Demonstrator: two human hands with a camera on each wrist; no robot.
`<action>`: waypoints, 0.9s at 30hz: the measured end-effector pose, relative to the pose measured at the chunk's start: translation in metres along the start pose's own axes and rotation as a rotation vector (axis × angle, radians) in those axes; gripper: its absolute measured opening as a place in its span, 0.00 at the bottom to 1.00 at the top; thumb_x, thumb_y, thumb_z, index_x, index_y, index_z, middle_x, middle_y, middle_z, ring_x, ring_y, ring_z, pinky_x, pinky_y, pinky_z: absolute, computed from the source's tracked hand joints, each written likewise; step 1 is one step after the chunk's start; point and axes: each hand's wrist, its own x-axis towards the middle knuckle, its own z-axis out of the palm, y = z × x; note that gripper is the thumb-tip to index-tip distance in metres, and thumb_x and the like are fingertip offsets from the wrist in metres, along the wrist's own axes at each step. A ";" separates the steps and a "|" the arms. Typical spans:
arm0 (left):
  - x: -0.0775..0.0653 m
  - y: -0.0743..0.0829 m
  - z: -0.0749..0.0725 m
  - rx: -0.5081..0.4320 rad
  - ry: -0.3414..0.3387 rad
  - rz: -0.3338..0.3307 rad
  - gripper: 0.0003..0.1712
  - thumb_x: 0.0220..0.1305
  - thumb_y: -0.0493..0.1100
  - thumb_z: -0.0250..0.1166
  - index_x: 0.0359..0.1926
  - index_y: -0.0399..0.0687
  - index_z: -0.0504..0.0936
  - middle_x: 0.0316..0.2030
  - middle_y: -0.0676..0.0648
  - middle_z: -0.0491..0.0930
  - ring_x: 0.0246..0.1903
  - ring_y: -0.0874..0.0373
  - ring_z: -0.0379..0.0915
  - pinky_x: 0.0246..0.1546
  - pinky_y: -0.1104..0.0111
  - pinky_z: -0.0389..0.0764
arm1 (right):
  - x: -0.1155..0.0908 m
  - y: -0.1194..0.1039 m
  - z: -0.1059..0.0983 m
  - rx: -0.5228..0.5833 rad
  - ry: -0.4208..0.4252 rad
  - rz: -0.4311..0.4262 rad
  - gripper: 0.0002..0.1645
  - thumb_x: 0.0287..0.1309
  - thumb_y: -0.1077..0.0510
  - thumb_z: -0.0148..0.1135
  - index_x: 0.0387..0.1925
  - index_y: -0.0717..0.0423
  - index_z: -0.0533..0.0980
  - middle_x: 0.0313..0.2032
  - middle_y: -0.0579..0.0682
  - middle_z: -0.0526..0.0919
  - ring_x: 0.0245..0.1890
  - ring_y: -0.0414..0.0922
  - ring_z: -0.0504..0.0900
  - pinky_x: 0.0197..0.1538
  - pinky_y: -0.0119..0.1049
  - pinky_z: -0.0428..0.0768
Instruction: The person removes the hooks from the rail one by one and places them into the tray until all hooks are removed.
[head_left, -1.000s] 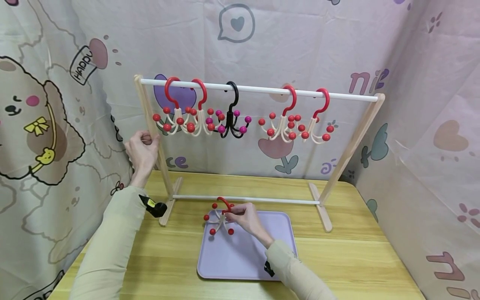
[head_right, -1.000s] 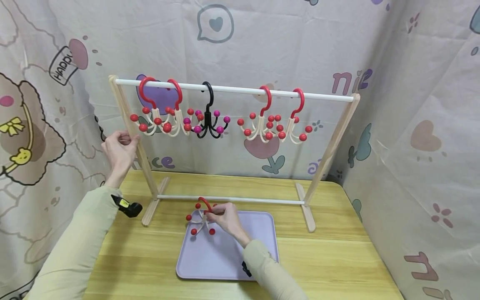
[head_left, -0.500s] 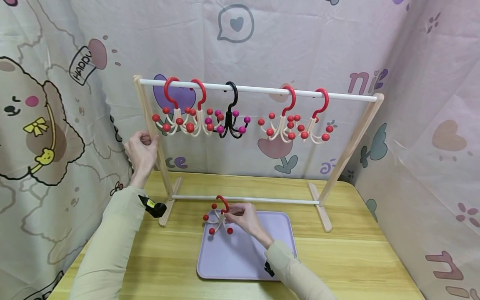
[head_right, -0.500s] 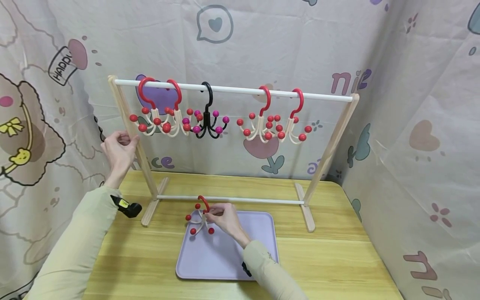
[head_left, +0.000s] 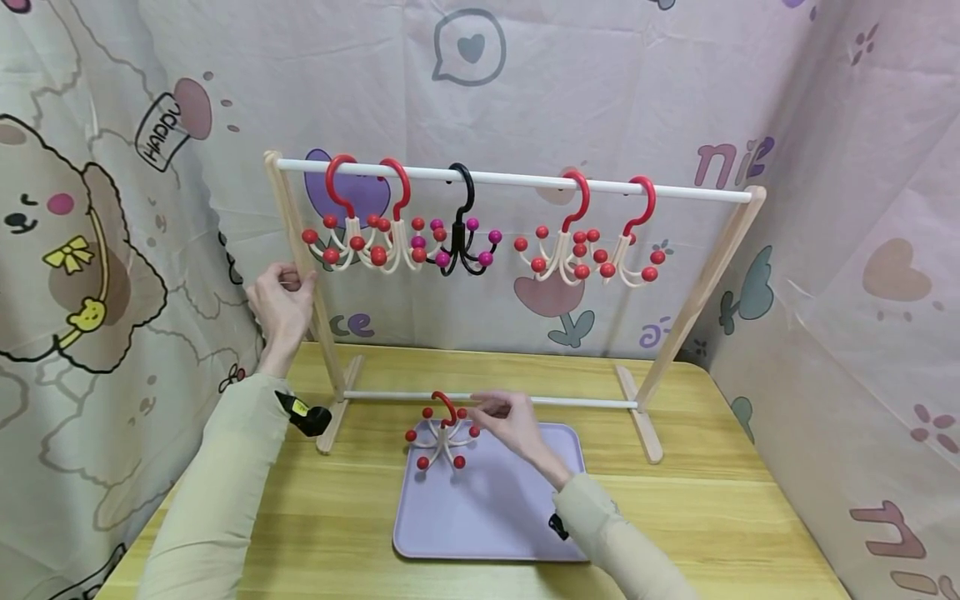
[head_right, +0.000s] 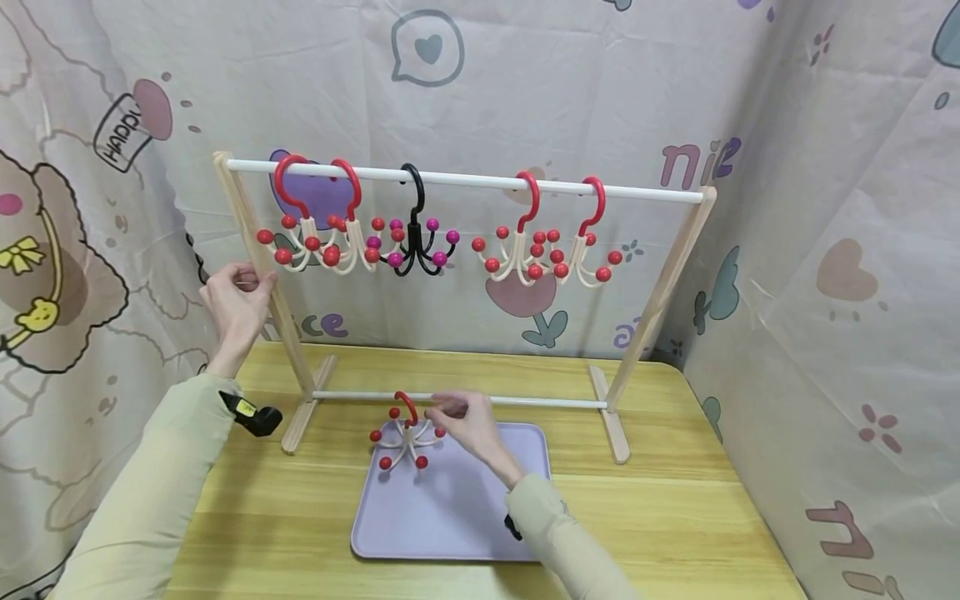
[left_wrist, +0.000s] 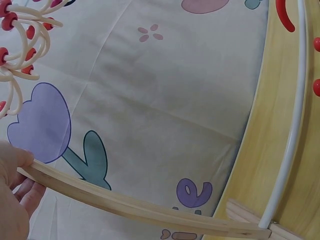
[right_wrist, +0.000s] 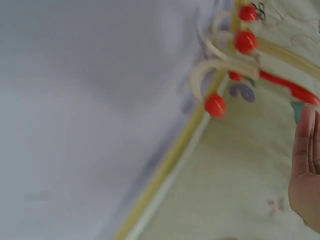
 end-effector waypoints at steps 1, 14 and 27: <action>0.000 0.000 0.000 0.000 -0.004 -0.004 0.15 0.66 0.40 0.66 0.47 0.31 0.83 0.41 0.31 0.84 0.46 0.45 0.73 0.64 0.52 0.63 | 0.001 -0.004 -0.005 -0.004 0.018 -0.001 0.18 0.58 0.65 0.69 0.49 0.69 0.81 0.35 0.65 0.89 0.31 0.50 0.89 0.37 0.27 0.84; 0.001 0.000 0.001 -0.001 -0.016 -0.026 0.16 0.65 0.42 0.67 0.47 0.32 0.83 0.42 0.31 0.84 0.55 0.42 0.71 0.66 0.54 0.60 | 0.009 -0.056 -0.065 -0.023 0.160 -0.150 0.16 0.58 0.65 0.69 0.49 0.65 0.83 0.33 0.64 0.89 0.28 0.39 0.86 0.34 0.25 0.81; 0.002 -0.001 0.001 0.002 -0.002 -0.015 0.16 0.65 0.42 0.67 0.46 0.33 0.84 0.42 0.31 0.85 0.51 0.43 0.74 0.65 0.55 0.62 | 0.021 -0.101 -0.113 -0.018 0.349 -0.291 0.15 0.57 0.69 0.69 0.48 0.67 0.83 0.30 0.56 0.88 0.28 0.36 0.86 0.33 0.22 0.81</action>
